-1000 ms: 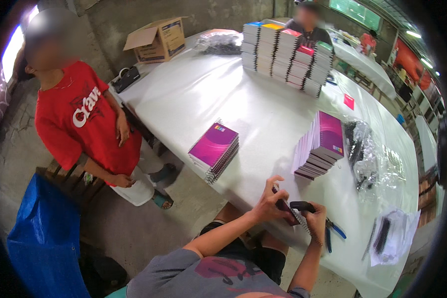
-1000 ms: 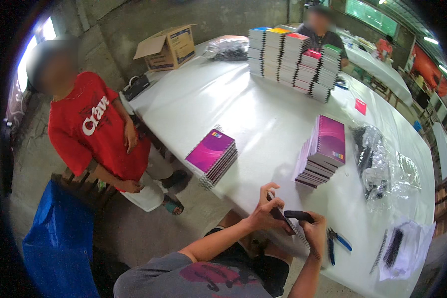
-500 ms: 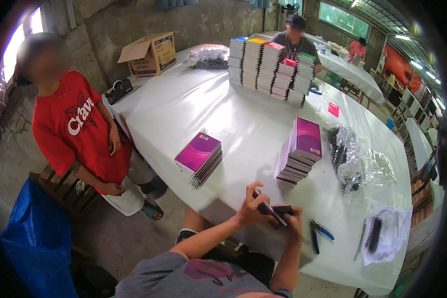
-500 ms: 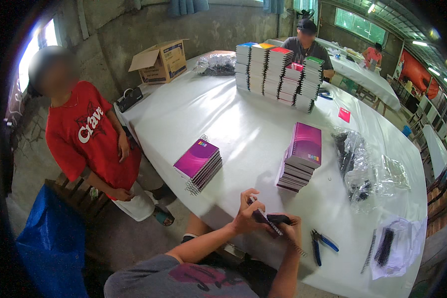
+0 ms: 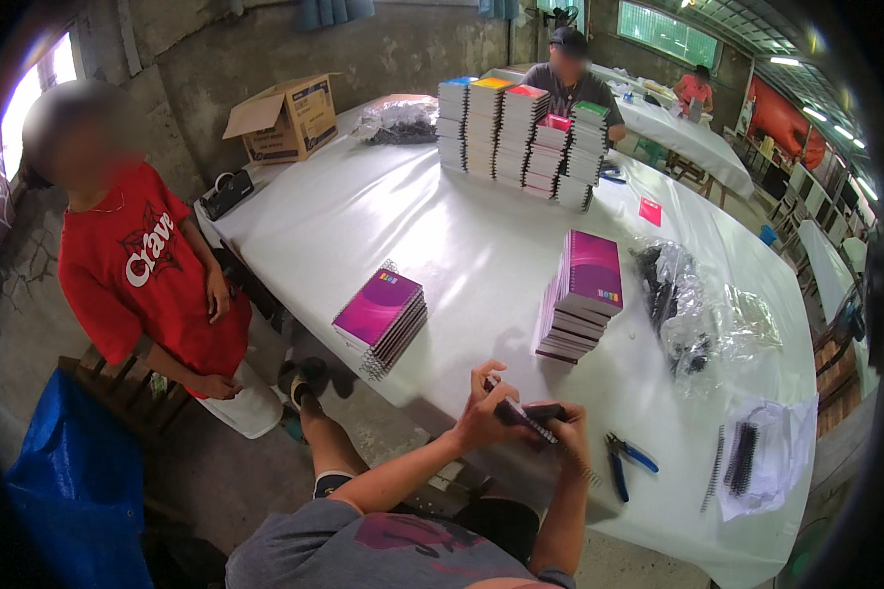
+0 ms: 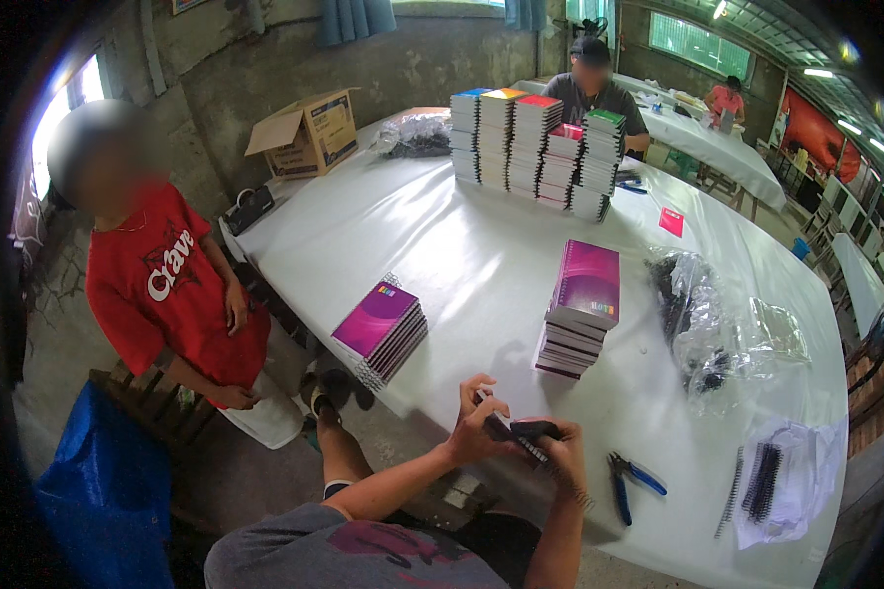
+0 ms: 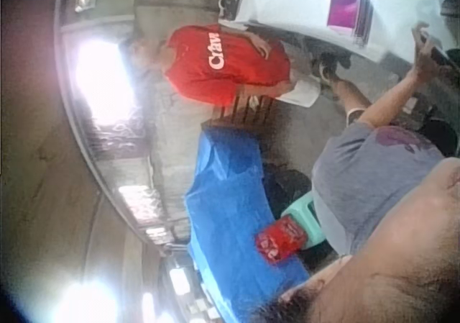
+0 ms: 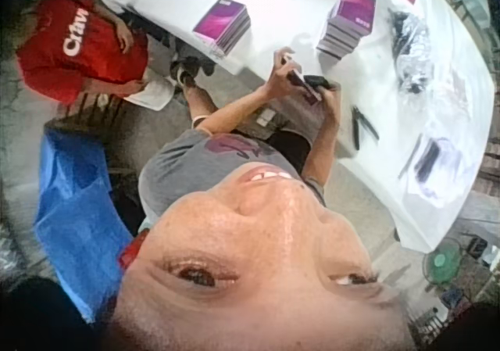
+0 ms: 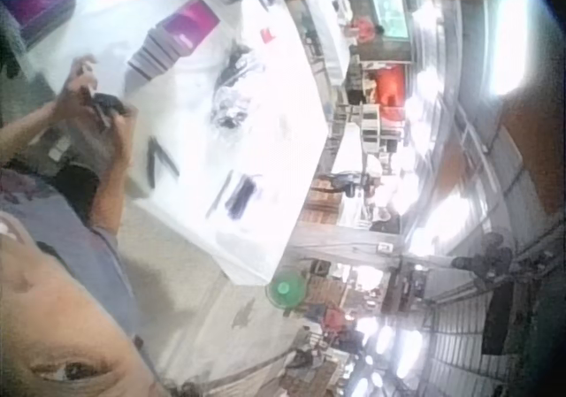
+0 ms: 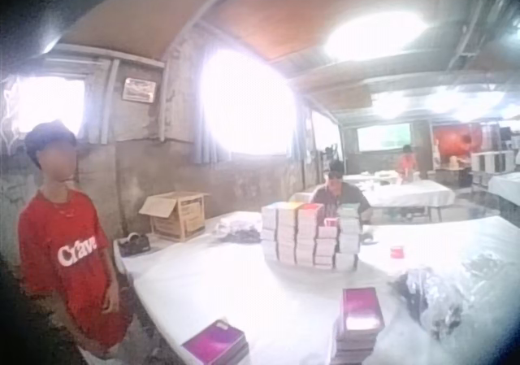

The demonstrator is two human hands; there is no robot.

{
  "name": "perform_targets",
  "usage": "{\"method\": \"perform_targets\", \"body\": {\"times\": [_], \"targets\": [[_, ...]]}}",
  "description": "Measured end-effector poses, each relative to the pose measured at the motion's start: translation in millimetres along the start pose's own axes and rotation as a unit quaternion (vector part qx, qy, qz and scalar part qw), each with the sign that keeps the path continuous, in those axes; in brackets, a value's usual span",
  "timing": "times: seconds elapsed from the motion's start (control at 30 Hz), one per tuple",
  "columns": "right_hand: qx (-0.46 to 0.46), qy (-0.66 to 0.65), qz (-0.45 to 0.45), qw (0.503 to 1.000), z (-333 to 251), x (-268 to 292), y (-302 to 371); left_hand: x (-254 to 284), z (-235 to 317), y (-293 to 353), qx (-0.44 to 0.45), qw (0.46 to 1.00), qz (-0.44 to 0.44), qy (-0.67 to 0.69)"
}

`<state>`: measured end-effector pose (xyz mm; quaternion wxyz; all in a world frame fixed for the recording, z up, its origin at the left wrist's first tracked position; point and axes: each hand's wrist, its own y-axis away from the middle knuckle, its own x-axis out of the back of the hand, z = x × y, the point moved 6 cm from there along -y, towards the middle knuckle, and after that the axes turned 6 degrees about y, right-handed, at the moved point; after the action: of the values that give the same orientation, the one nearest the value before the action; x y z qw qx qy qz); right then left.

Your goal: The person assembles spiral-bound notebooks by inserting a plastic coil into pre-punched holes and trimming the excess with pliers. They handle notebooks one at a time, stacking completed units on the table.

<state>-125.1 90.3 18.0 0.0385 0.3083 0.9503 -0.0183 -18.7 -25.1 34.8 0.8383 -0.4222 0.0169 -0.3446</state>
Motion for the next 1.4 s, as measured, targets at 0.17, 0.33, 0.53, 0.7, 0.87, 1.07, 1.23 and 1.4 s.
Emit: {"method": "perform_targets", "body": {"times": [0.17, 0.33, 0.53, 0.7, 0.87, 1.07, 1.23, 1.4], "targets": [[-0.021, 0.011, 0.001, 1.000, 8.7, 7.1, 1.7, 1.0, 1.3, -0.6, 0.000, 1.000, 0.003, -0.001], [0.010, 0.008, 0.046, 0.999, 34.9, 20.8, -4.8, -0.7, 2.0, -6.1, 0.003, 1.000, -0.009, -0.012], [-0.001, 0.017, 0.023, 1.000, 30.0, 16.7, -6.5, 0.0, -5.0, 0.9, 0.021, 1.000, -0.009, -0.015], [-0.008, -0.009, 0.013, 1.000, 31.5, 16.0, -9.0, 0.2, -3.4, 0.7, 0.038, 0.999, -0.001, 0.003], [-0.029, -0.016, 0.001, 0.999, 17.7, 7.7, -5.2, -0.1, -5.9, 3.3, 0.042, 0.999, -0.010, 0.013], [0.162, -0.122, -0.031, 0.979, -17.6, -2.3, 3.3, -1.5, -6.7, 3.1, -0.009, 0.997, -0.065, 0.031], [0.019, 0.005, 0.007, 1.000, 2.7, 11.0, -1.8, -8.5, -10.1, 1.6, 0.010, 0.996, -0.088, 0.028], [0.141, -0.045, 0.019, 0.989, -13.5, 5.7, 0.4, -9.4, -10.5, -5.4, 0.047, 0.991, -0.095, 0.077]]}}
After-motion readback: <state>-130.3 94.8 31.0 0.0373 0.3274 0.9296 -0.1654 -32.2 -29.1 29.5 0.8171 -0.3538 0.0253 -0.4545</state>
